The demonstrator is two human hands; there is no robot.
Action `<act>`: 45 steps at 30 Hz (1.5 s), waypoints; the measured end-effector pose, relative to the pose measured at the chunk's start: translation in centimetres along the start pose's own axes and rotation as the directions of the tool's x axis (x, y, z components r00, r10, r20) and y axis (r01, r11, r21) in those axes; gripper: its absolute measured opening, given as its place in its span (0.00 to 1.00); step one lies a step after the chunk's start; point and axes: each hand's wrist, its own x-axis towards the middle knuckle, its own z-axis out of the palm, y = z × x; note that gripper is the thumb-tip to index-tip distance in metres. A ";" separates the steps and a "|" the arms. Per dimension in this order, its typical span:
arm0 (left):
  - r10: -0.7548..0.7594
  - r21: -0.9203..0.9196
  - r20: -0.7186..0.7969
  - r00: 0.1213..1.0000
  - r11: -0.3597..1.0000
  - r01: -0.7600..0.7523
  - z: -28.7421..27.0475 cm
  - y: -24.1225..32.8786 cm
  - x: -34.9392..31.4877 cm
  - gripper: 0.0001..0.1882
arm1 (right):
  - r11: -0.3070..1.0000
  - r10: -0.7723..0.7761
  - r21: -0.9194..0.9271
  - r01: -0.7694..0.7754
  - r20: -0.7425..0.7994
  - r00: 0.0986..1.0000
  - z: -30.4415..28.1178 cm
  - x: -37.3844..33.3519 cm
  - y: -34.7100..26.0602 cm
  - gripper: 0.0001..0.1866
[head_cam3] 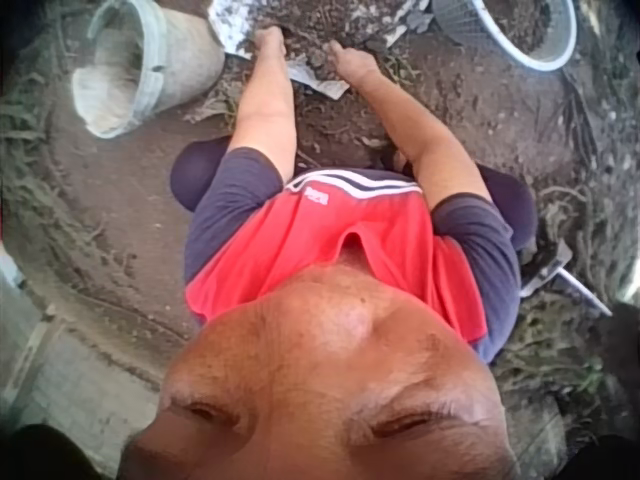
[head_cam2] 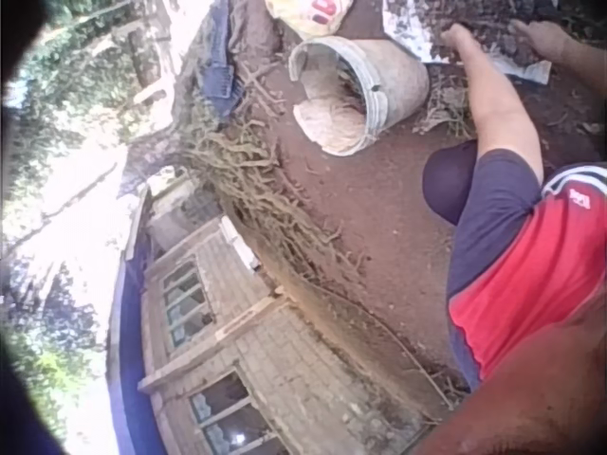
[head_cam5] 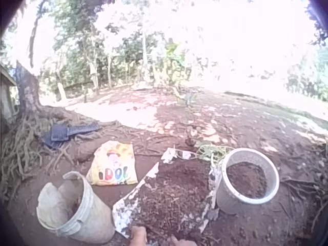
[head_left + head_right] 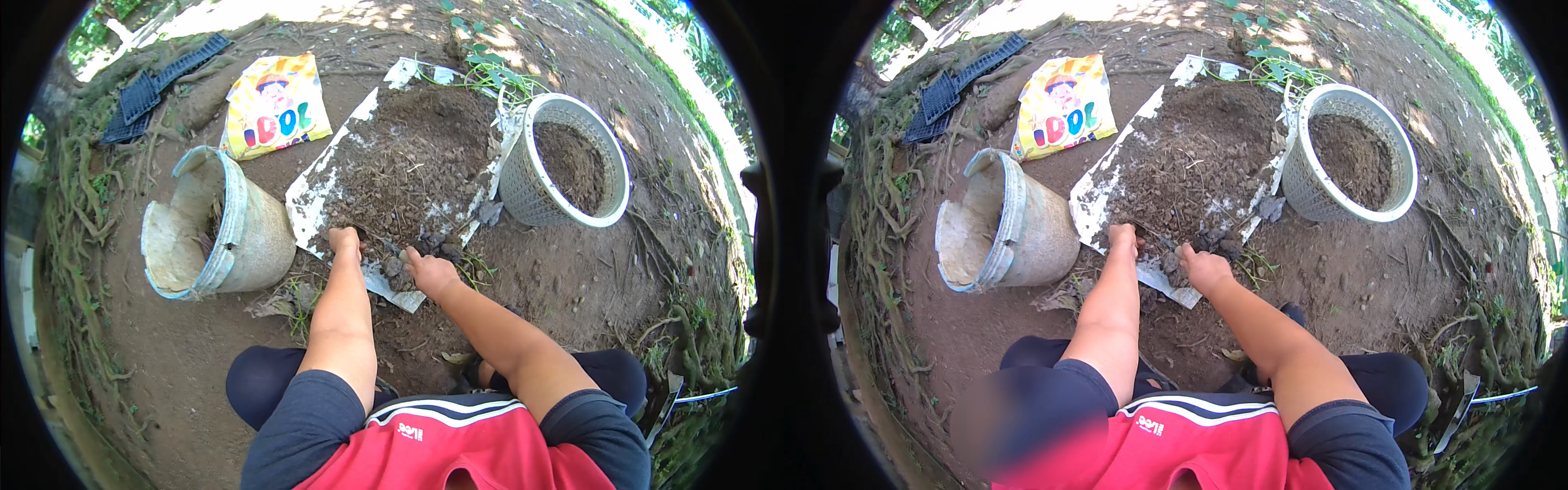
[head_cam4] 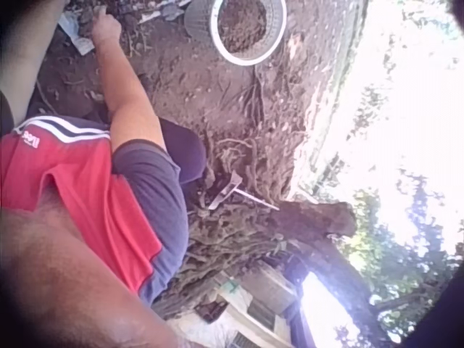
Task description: The person kneels on the ground and mixes soil with both hands on a white sheet, then transfers portions into a white basket. They add organic material from a colorful bag and use a small hand trowel to break up clumps and mix the contents.
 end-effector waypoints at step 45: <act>0.074 0.186 0.080 0.994 0.979 -0.087 0.9 -4.4 -0.5 0.10 | 0.944 -0.056 -0.318 0.090 0.115 0.992 -5.6 -2.2 -6.4 0.22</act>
